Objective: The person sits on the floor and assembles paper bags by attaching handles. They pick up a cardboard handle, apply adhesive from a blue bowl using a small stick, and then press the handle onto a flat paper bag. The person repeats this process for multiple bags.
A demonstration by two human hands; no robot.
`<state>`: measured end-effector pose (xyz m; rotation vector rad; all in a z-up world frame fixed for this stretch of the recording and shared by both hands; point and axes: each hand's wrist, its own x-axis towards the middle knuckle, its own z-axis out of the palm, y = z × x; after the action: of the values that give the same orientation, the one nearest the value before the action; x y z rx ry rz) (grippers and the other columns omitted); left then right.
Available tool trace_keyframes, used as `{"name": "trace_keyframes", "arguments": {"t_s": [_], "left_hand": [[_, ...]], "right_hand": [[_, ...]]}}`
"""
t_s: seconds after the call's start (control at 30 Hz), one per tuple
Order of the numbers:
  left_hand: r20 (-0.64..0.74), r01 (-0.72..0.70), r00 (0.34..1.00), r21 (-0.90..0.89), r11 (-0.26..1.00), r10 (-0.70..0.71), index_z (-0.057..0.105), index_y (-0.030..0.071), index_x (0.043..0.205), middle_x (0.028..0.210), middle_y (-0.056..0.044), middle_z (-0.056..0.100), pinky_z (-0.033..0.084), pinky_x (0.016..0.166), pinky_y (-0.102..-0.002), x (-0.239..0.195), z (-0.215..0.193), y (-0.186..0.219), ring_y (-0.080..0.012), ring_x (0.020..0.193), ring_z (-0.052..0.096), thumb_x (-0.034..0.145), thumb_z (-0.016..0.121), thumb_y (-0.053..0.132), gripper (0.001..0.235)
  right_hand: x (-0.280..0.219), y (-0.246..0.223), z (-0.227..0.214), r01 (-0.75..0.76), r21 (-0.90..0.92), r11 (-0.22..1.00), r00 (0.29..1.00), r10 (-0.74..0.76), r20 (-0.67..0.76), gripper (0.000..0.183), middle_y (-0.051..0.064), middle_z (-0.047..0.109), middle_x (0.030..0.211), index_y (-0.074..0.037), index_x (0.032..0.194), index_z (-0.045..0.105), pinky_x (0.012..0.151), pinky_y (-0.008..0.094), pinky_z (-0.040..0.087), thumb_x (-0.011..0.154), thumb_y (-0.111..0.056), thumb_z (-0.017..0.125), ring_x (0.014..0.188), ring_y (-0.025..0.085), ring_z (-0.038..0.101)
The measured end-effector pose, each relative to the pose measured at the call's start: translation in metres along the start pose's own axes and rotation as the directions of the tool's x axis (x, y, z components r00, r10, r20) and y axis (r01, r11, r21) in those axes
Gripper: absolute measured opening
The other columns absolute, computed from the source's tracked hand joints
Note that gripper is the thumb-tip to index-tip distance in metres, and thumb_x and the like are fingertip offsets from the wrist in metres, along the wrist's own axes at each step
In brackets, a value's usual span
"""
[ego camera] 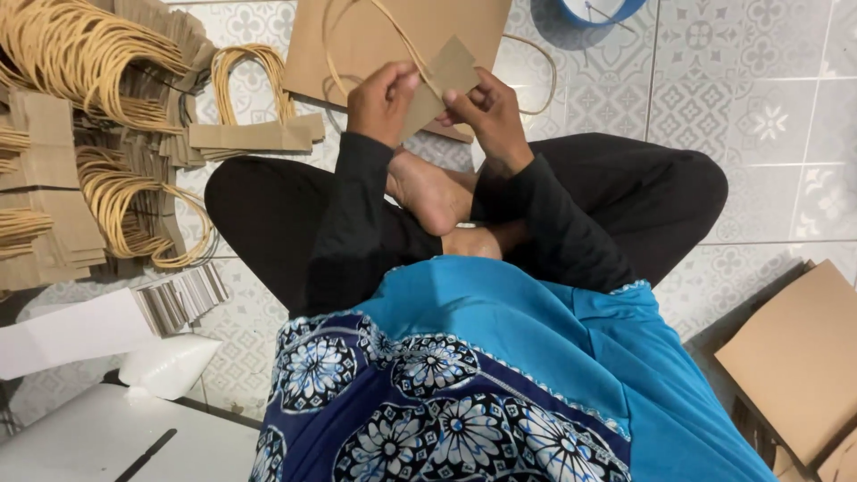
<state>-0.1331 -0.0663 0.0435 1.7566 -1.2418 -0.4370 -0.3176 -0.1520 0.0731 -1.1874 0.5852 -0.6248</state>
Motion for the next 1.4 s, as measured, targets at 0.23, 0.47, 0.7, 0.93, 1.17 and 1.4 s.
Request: {"name": "trace_keyframes", "arguments": {"t_s": [0.23,0.47,0.7,0.93,1.17,1.4], "left_hand": [[0.077,0.105,0.992,-0.036,0.994,-0.102,0.071,0.014,0.11,0.095,-0.004,0.078,0.059,0.077,-0.03,-0.024,-0.017,0.002,-0.0163,0.083,0.074,0.093,0.07,0.014,0.017],[-0.017,-0.065,0.997,0.178,0.982,0.07,0.056,0.014,0.112,0.095,-0.013,0.068,0.05,0.078,-0.043,-0.028,-0.073,-0.044,-0.0347,0.086,0.067,0.089,0.06,0.001,0.027],[-0.011,-0.001,1.0,0.5,0.866,0.008,0.07,0.015,0.108,0.105,-0.013,0.076,0.05,0.074,-0.05,-0.03,-0.164,-0.179,-0.0385,0.091,0.069,0.082,0.066,0.002,0.029],[0.058,0.192,0.958,0.595,0.78,-0.28,0.074,0.016,0.097,0.097,-0.011,0.074,0.051,0.064,-0.051,-0.045,-0.201,-0.232,-0.0354,0.081,0.067,0.099,0.071,0.015,0.005],[-0.247,-0.038,0.946,0.555,0.831,0.208,0.066,0.011,0.112,0.106,-0.012,0.069,0.037,0.089,-0.049,-0.05,-0.202,-0.097,-0.0378,0.094,0.063,0.098,0.067,0.011,0.014],[0.143,-0.1,0.988,0.372,0.923,0.049,0.072,0.022,0.103,0.083,0.0,0.072,0.031,0.099,-0.045,-0.03,-0.091,-0.033,-0.0307,0.078,0.065,0.102,0.068,0.034,0.013]], "right_hand": [[0.002,0.003,0.005,-0.037,-0.016,0.999,0.997,0.038,0.067,0.033,0.013,0.072,0.098,0.001,0.122,0.06,0.081,0.03,0.068,0.099,-0.019,0.072,0.084,0.022,0.075],[0.032,0.045,0.077,-0.033,0.043,0.999,0.999,0.032,0.02,0.033,-0.006,0.031,0.064,-0.016,0.082,0.044,0.069,0.028,0.064,0.098,-0.016,0.074,0.066,0.011,0.059],[0.085,0.097,0.227,-0.398,0.321,0.859,0.893,0.443,-0.078,0.021,0.032,0.079,0.094,-0.005,0.085,0.051,0.066,0.042,0.071,0.09,-0.015,0.068,0.075,0.032,0.081],[0.082,0.13,0.235,-0.576,-0.086,0.813,0.807,0.582,0.1,0.028,0.006,0.071,0.069,-0.005,0.084,0.071,0.059,0.023,0.051,0.098,-0.026,0.06,0.059,0.013,0.061],[0.083,0.061,0.158,-0.077,-0.171,0.982,0.922,0.136,0.363,0.035,0.002,0.066,0.081,-0.006,0.094,0.071,0.063,0.022,0.048,0.102,-0.039,0.061,0.067,0.009,0.059],[0.068,-0.057,0.018,0.413,-0.516,0.751,0.778,0.003,0.628,0.035,0.004,0.065,0.085,-0.003,0.101,0.072,0.068,0.028,0.047,0.115,-0.031,0.058,0.079,0.013,0.062]]}}
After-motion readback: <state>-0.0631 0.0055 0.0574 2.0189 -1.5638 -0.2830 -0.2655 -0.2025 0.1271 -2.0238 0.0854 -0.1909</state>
